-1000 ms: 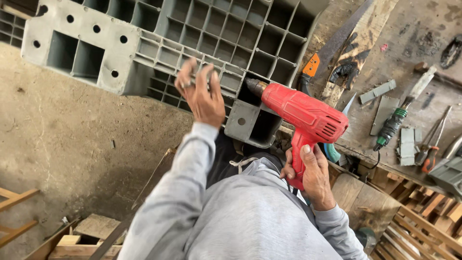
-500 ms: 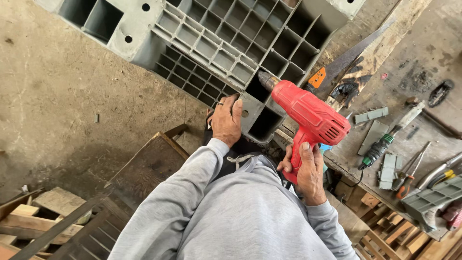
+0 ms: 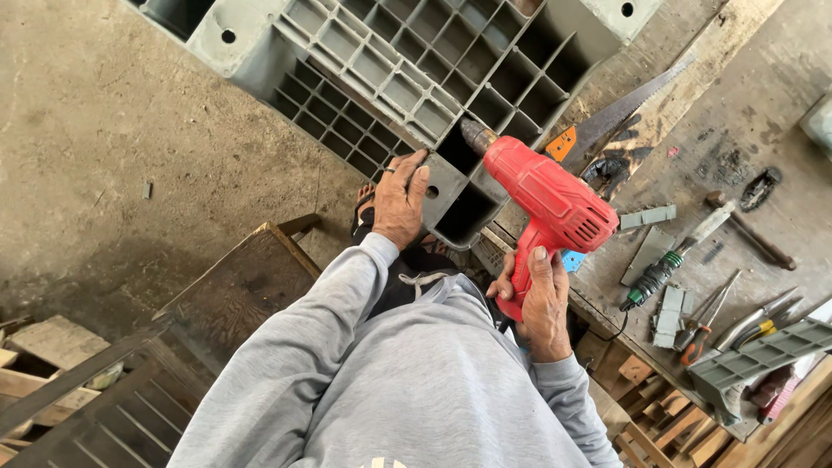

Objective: The person uses a soldering iron to melt and remove excess plastic from a gray plastic pallet. They then switch to a red heat gun to soften and smooth the edges of the pallet. The person alternates between the two tools to refine the surface.

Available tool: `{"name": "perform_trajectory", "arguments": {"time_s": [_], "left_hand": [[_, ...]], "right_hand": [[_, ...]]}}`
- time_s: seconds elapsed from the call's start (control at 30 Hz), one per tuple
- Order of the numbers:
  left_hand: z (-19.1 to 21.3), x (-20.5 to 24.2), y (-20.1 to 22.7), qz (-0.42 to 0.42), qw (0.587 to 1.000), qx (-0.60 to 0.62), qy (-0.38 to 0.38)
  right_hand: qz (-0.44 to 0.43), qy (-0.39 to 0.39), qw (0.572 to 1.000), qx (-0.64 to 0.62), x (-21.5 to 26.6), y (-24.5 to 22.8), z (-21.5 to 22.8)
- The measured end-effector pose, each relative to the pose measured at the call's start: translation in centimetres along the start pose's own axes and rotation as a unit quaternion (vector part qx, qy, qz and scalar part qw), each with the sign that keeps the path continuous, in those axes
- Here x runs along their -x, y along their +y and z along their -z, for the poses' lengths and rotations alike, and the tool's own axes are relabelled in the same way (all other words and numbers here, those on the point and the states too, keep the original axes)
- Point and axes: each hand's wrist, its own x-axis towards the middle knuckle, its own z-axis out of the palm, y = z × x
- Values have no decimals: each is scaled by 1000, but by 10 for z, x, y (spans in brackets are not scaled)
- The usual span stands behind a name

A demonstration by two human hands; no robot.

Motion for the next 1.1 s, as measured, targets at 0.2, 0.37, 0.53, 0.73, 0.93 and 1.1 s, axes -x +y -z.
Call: {"name": "perform_trajectory", "arguments": {"time_s": [0.2, 0.37, 0.53, 0.73, 0.93, 1.1], "left_hand": [[0, 3, -2, -13, 999, 35, 26], [-4, 4, -1, -21, 998, 29, 48], [-2, 6, 2, 3, 998, 44, 44], [1, 5, 6, 42, 997, 65, 21], [0, 6, 3, 21, 998, 58, 26], [-1, 5, 0, 20, 998, 58, 22]], "right_hand": [[0, 8, 1000, 11, 1, 0, 1], [12, 8, 1000, 26, 6, -5, -5], [12, 6, 999, 51, 10, -13, -10], [10, -3, 999, 50, 9, -16, -13], [8, -2, 999, 47, 8, -16, -13], [2, 2, 999, 42, 9, -18, -13]]}}
